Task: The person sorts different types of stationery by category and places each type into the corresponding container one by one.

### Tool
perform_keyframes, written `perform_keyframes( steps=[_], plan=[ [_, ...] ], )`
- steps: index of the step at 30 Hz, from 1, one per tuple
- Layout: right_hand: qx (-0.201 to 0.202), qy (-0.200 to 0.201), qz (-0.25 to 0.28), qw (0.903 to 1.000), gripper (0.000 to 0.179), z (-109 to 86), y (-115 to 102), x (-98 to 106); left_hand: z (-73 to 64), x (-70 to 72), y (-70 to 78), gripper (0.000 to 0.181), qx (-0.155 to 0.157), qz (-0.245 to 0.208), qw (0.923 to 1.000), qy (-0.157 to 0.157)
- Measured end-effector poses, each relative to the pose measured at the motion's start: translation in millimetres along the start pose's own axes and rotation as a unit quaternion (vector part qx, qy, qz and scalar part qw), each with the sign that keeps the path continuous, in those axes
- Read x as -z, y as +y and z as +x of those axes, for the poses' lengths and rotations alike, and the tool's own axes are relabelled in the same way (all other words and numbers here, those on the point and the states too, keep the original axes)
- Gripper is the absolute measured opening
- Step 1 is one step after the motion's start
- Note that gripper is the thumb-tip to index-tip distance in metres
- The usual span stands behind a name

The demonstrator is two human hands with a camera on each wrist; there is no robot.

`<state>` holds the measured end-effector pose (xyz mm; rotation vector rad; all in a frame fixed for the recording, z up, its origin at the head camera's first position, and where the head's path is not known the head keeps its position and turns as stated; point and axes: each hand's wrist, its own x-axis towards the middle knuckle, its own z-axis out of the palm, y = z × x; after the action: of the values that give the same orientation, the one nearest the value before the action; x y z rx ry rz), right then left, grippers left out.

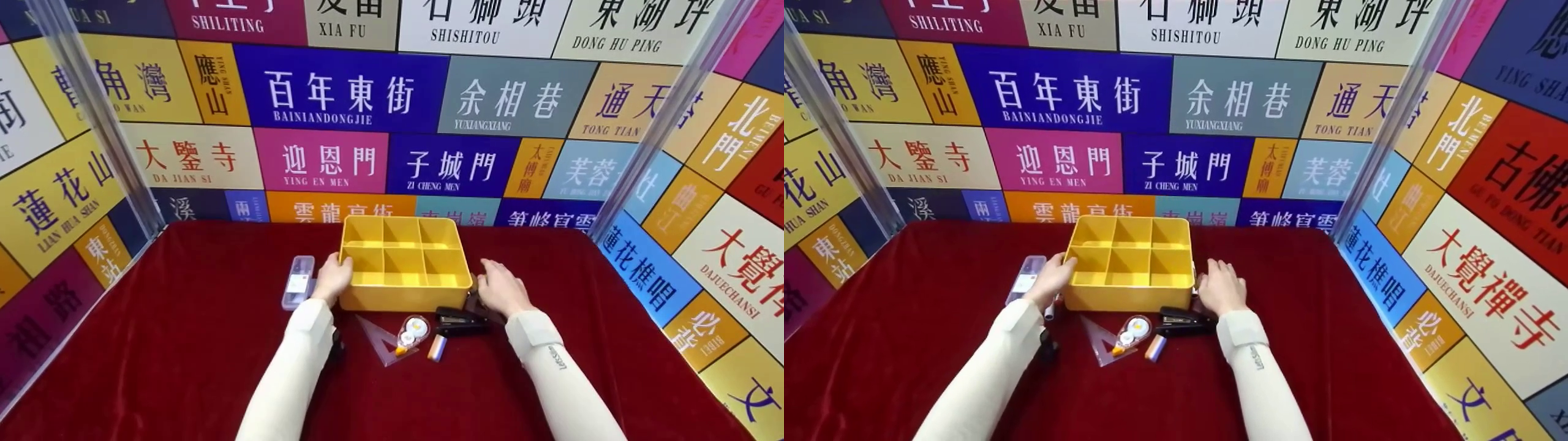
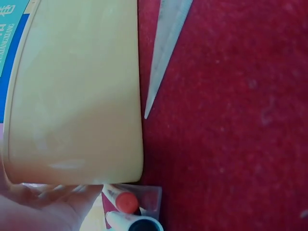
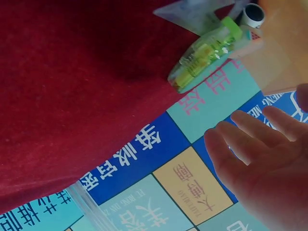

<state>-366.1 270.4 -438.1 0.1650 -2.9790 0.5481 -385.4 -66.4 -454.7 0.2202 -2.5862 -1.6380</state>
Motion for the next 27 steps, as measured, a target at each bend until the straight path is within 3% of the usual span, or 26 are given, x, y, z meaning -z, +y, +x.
perform_keyframes(
  steps=[6, 16, 27],
  plan=[
    [0.004, -0.029, 0.003, 0.9996, 0.057, 3.4, 4, -4, 0.8, -0.9, -2.9, 0.055, 0.016, 0.016, 0.9997, -0.009],
    [0.013, -0.083, -0.003, 0.9964, 0.062, 8.4, 10, -14, 0.5, -3.0, -5.5, 0.056, -0.001, 0.028, 0.9995, -0.015],
    [0.049, -0.060, -0.019, 0.9968, 0.059, 13.7, 12, -25, -1.4, -1.8, -1.9, 0.055, -0.011, 0.040, 0.9991, -0.005]
  ],
)
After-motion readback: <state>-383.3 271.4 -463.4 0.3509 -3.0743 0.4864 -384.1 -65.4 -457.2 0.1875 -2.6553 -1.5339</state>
